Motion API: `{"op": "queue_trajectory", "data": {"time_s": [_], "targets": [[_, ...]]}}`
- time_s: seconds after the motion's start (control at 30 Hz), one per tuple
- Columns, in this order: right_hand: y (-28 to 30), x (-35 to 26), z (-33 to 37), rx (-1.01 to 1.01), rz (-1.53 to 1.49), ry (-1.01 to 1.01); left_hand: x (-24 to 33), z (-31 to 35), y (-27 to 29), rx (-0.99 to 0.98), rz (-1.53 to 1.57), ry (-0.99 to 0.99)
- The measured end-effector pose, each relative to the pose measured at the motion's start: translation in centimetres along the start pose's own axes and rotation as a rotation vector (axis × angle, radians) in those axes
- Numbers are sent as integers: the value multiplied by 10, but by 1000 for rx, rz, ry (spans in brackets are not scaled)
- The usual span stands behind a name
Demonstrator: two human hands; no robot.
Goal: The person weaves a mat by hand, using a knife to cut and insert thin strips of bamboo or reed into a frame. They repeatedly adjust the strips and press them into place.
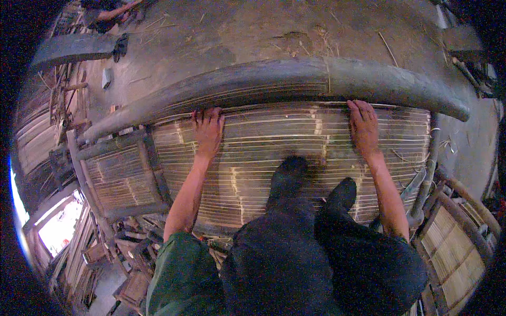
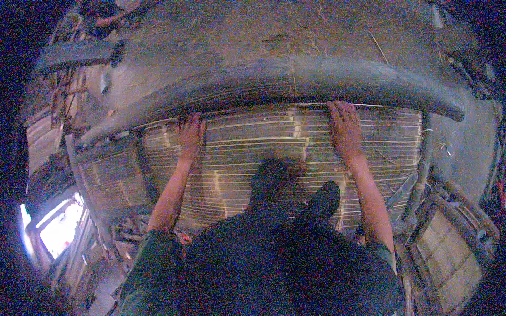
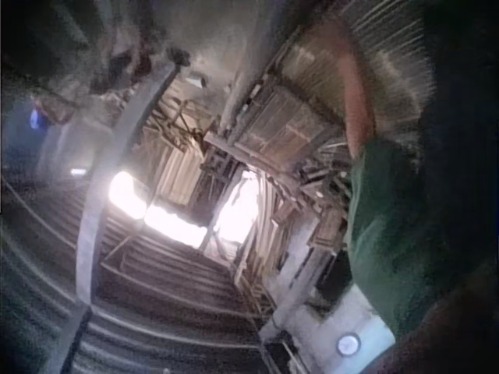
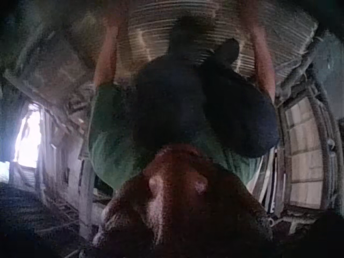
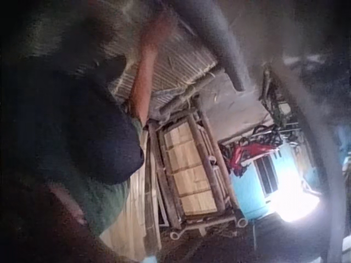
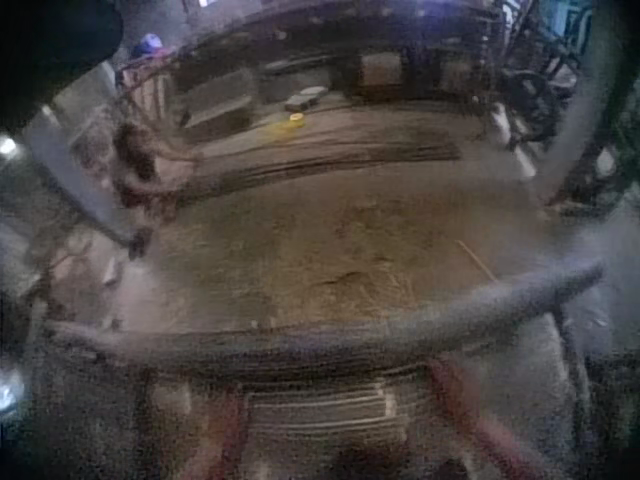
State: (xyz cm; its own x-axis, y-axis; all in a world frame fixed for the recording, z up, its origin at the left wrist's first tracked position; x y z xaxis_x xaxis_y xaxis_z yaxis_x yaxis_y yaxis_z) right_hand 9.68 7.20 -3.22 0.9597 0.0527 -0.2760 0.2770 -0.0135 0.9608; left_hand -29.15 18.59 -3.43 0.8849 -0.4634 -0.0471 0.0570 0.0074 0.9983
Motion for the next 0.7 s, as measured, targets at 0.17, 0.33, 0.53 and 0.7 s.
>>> {"op": "queue_trajectory", "data": {"time_s": [0.17, 0.33, 0.53, 0.7], "targets": [[1, 5, 0, -27, -39, 11, 17, 6, 1, -49, 104, -48], [-8, 12, 2, -13, 60, 23, 85, 7, 4, -108, 236, -261], [-13, 12, -1, -58, 12, 73, 180, -20, -4, -160, 328, -457], [-7, 9, -1, -33, 10, 17, 191, -23, -19, -136, 256, -378]]}}
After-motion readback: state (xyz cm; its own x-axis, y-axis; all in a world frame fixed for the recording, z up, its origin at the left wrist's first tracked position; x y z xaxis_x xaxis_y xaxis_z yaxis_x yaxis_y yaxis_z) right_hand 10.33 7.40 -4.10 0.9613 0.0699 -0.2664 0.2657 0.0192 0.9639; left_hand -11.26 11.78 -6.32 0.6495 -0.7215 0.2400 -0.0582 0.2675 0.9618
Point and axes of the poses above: each hand's wrist, its own z-axis away from the middle knuckle, its own y-axis out of the back of the hand, x = y × z, the point moved 9 cm from there along -z, towards the middle knuckle, and after that the axes turned 10 degrees about -x, right-handed, at the moved point
